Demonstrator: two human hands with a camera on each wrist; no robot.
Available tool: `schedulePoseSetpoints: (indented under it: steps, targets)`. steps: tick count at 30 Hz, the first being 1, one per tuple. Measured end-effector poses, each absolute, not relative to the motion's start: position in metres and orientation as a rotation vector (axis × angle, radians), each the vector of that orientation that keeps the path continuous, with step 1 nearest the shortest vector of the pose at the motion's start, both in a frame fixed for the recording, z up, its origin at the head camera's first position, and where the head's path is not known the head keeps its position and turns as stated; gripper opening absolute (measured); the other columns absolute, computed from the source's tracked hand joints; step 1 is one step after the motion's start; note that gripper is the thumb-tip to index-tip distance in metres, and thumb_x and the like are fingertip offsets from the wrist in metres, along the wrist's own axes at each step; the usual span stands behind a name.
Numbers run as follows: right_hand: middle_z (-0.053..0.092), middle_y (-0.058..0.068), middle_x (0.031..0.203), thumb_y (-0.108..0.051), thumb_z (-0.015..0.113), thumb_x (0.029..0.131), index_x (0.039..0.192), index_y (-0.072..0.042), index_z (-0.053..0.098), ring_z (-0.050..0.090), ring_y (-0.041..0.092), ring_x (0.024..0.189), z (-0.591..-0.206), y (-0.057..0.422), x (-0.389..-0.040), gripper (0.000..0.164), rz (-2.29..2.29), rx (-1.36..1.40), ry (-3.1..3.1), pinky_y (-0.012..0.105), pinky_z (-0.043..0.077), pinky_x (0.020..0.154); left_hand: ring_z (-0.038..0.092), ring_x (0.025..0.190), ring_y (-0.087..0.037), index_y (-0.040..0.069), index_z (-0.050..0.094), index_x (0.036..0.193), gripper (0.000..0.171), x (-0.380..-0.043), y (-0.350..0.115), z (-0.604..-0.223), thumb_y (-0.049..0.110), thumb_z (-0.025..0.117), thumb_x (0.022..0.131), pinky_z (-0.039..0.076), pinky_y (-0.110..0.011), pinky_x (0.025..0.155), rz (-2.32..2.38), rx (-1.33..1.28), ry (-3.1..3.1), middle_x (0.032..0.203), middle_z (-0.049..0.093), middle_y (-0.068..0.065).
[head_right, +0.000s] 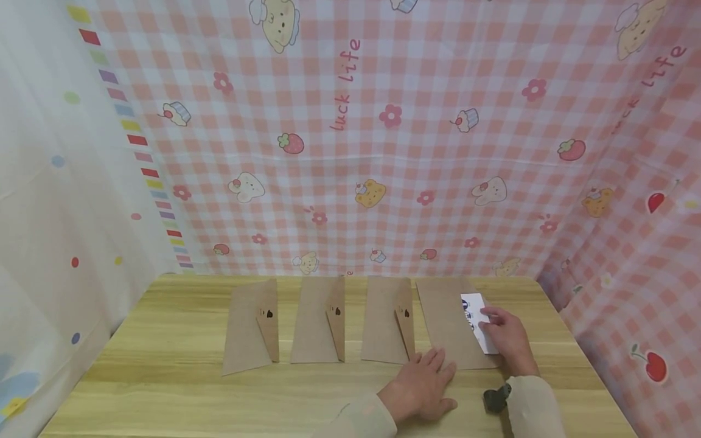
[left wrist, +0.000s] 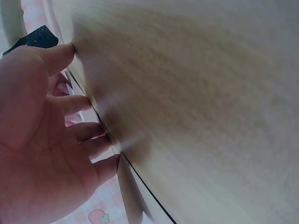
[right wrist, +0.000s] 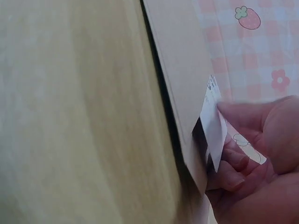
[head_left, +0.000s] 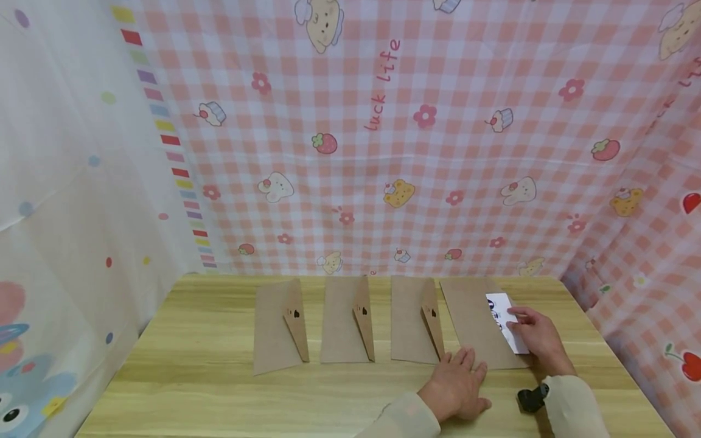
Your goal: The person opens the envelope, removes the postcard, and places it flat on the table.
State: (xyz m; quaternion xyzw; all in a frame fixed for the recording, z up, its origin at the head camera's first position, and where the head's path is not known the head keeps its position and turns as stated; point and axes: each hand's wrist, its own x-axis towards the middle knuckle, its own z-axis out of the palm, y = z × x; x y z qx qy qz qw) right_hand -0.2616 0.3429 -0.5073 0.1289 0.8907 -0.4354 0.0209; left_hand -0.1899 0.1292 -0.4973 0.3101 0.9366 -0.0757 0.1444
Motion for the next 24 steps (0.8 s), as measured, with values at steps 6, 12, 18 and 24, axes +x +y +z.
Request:
schedulePoseSetpoints:
  steps: [6, 12, 18, 24]
  targets:
    - [0.049, 0.033, 0.128, -0.014, 0.061, 0.097, 0.139, 0.004, 0.049, 0.047, 0.042, 0.109, -0.5059, 0.3437, -0.2618, 0.047, -1.316, 0.366, 2.773, 0.050, 0.043, 0.089, 0.015, 0.149, -0.001, 0.044, 0.023, 0.154, 0.066, -0.1889, 0.1282, -0.4950, 0.069, 0.037, 0.096, 0.023, -0.026, 0.118, -0.222, 0.884, 2.706, 0.163, 0.017, 0.016]
    - [0.047, 0.032, 0.128, -0.015, 0.058, 0.099, 0.140, 0.003, 0.048, 0.045, 0.041, 0.109, -0.5051, 0.3454, -0.2612, 0.047, -1.305, 0.382, 2.781, 0.049, 0.042, 0.090, 0.016, 0.149, -0.002, 0.043, 0.023, 0.155, 0.066, -0.1865, 0.1297, -0.4930, 0.070, 0.036, 0.096, 0.023, -0.026, 0.118, -0.248, 0.881, 2.720, 0.162, 0.018, 0.015]
    - [0.047, 0.029, 0.125, -0.016, 0.058, 0.098, 0.139, 0.003, 0.048, 0.046, 0.039, 0.106, -0.5047, 0.3462, -0.2596, 0.046, -1.298, 0.375, 2.820, 0.043, 0.042, 0.084, 0.017, 0.148, -0.002, 0.044, 0.023, 0.155, 0.066, -0.1852, 0.1307, -0.4938, 0.071, 0.034, 0.095, 0.023, -0.025, 0.117, -0.296, 0.876, 2.737, 0.162, 0.018, 0.015]
    - [0.049, 0.029, 0.123, -0.014, 0.060, 0.097, 0.138, 0.003, 0.049, 0.048, 0.038, 0.105, -0.5065, 0.3473, -0.2574, 0.047, -1.284, 0.348, 2.847, 0.041, 0.042, 0.083, 0.018, 0.148, -0.001, 0.045, 0.022, 0.154, 0.067, -0.1843, 0.1314, -0.4944, 0.073, 0.032, 0.095, 0.024, -0.025, 0.117, -0.329, 0.873, 2.742, 0.162, 0.018, 0.016]
